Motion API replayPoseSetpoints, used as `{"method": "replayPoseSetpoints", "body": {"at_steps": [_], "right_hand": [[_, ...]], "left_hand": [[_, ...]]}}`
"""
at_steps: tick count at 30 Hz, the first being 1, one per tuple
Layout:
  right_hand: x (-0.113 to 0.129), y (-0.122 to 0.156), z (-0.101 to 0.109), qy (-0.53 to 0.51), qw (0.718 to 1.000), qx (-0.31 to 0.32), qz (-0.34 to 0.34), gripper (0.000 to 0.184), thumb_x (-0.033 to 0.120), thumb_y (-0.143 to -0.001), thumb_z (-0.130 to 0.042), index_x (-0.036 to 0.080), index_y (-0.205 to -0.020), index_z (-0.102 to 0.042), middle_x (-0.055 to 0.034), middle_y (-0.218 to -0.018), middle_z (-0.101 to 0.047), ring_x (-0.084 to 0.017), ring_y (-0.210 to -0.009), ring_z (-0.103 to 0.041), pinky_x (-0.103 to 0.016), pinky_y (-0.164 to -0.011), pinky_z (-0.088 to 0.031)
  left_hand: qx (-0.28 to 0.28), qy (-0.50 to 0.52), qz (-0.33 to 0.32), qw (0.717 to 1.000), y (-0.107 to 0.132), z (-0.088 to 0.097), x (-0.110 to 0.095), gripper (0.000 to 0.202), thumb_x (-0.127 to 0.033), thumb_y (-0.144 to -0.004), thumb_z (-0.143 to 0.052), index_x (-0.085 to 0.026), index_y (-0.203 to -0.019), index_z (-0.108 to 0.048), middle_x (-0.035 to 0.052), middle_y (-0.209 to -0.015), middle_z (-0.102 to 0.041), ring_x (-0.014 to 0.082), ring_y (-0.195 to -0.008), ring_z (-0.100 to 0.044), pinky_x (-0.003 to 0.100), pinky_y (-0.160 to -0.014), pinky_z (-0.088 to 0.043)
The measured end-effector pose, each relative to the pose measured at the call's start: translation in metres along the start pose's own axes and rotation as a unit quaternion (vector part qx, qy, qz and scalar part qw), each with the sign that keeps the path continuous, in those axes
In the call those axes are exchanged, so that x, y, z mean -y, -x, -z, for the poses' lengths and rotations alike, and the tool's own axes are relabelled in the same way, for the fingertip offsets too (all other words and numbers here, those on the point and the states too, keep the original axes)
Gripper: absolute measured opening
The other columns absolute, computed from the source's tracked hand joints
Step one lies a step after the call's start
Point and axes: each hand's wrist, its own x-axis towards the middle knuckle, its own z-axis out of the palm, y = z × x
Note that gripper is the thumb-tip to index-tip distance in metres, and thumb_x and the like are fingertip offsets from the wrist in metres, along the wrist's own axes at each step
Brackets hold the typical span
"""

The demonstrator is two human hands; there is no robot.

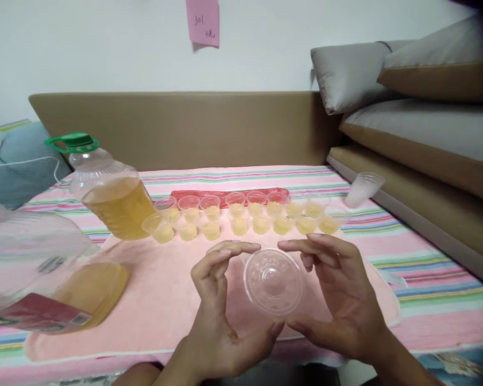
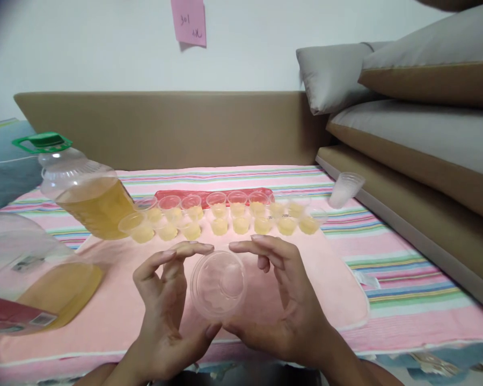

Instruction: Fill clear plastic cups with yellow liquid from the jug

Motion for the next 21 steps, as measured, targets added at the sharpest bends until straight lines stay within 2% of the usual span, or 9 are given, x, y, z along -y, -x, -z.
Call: {"method": "replayPoseSetpoints", "body": {"at_steps": [5, 8, 11, 12, 14, 15, 17, 19, 21], "right_hand": [[0.003, 0.001, 0.002, 0.007, 1.000, 0.000, -0.007, 0.076, 0.049, -0.097, -0.087, 0.029, -0.152, -0.038, -0.0110, -0.136, -0.056, -0.030, -0.114, -0.056, -0.042, -0.089, -0.042], [0.004, -0.008, 0.016, 0.002, 0.999, -0.052, 0.016, 0.075, 0.043, -0.094, -0.090, 0.026, -0.148, -0.041, -0.0132, -0.134, -0.057, -0.029, -0.113, -0.057, -0.040, -0.089, -0.041], [-0.003, -0.021, 0.054, 0.021, 0.982, -0.183, 0.050, 0.076, 0.024, -0.081, -0.094, 0.023, -0.138, -0.043, -0.0159, -0.133, -0.057, -0.026, -0.111, -0.058, -0.034, -0.083, -0.041], [-0.010, -0.024, 0.072, 0.043, 0.968, -0.235, 0.071, 0.077, 0.020, -0.077, -0.094, 0.022, -0.135, -0.043, -0.0164, -0.130, -0.059, -0.026, -0.115, -0.057, -0.033, -0.082, -0.041], [-0.030, -0.025, 0.112, 0.108, 0.934, -0.330, 0.084, 0.076, 0.023, -0.071, -0.093, 0.022, -0.127, -0.042, -0.0166, -0.127, -0.060, -0.026, -0.116, -0.058, -0.032, -0.082, -0.040], [-0.043, -0.022, 0.132, 0.145, 0.913, -0.374, 0.076, 0.074, 0.027, -0.070, -0.093, 0.023, -0.123, -0.041, -0.0166, -0.126, -0.060, -0.025, -0.107, -0.060, -0.032, -0.079, -0.039], [-0.071, -0.011, 0.167, 0.194, 0.868, -0.454, 0.049, 0.084, 0.037, -0.058, -0.097, 0.023, -0.118, -0.040, -0.0166, -0.121, -0.062, -0.020, -0.081, -0.057, -0.031, -0.070, -0.035], [-0.098, 0.003, 0.193, 0.233, 0.842, -0.486, -0.034, 0.090, 0.043, -0.052, -0.098, 0.023, -0.116, -0.038, -0.0182, -0.124, -0.061, -0.014, -0.064, -0.045, -0.030, -0.066, -0.034], [-0.120, 0.016, 0.207, 0.274, 0.818, -0.497, -0.088, 0.093, 0.055, -0.051, -0.097, 0.023, -0.114, -0.036, -0.0174, -0.123, -0.061, -0.012, -0.060, -0.040, -0.030, -0.064, -0.034]], "left_hand": [[0.017, -0.001, -0.008, 1.000, 0.001, -0.002, 0.003, 0.089, -0.022, -0.080, -0.082, -0.029, -0.147, -0.023, 0.0164, -0.144, -0.048, 0.0334, -0.138, -0.046, 0.060, -0.118, -0.032], [0.021, 0.021, -0.004, 1.000, 0.003, -0.001, 0.007, 0.085, -0.027, -0.085, -0.080, -0.029, -0.149, -0.024, 0.0166, -0.154, -0.040, 0.0345, -0.147, -0.037, 0.060, -0.124, -0.025], [-0.033, 0.027, 0.010, 0.999, 0.003, 0.000, 0.009, 0.058, -0.027, -0.094, -0.070, -0.028, -0.142, -0.037, 0.0120, -0.144, -0.047, 0.0280, -0.141, -0.042, 0.049, -0.122, -0.031], [-0.053, 0.018, 0.017, 0.998, 0.003, 0.001, 0.008, 0.043, -0.027, -0.098, -0.066, -0.028, -0.136, -0.045, 0.0097, -0.133, -0.052, 0.0246, -0.132, -0.048, 0.043, -0.116, -0.037], [-0.070, -0.013, 0.036, 0.997, 0.001, 0.002, 0.006, 0.008, -0.027, -0.104, -0.057, -0.025, -0.111, -0.057, 0.0052, -0.105, -0.056, 0.0192, -0.106, -0.054, 0.033, -0.094, -0.046], [-0.070, -0.030, 0.047, 0.996, 0.001, 0.002, 0.005, 0.011, -0.027, -0.106, -0.052, -0.023, -0.098, -0.058, 0.0034, -0.092, -0.054, 0.0178, -0.093, -0.053, 0.031, -0.083, -0.045], [-0.067, -0.042, 0.073, 0.994, 0.001, 0.001, 0.003, 0.031, -0.026, -0.110, -0.043, -0.021, -0.080, -0.050, 0.0013, -0.076, -0.047, 0.0163, -0.076, -0.048, 0.030, -0.069, -0.040], [-0.065, -0.027, 0.091, 0.993, 0.003, -0.002, 0.003, 0.036, -0.027, -0.111, -0.039, -0.021, -0.076, -0.046, 0.0006, -0.072, -0.044, 0.0155, -0.069, -0.045, 0.030, -0.062, -0.036], [-0.046, -0.007, 0.095, 0.994, 0.006, -0.004, 0.003, 0.036, -0.027, -0.112, -0.038, -0.021, -0.077, -0.046, 0.0006, -0.072, -0.044, 0.0151, -0.067, -0.045, 0.030, -0.060, -0.036]]}}
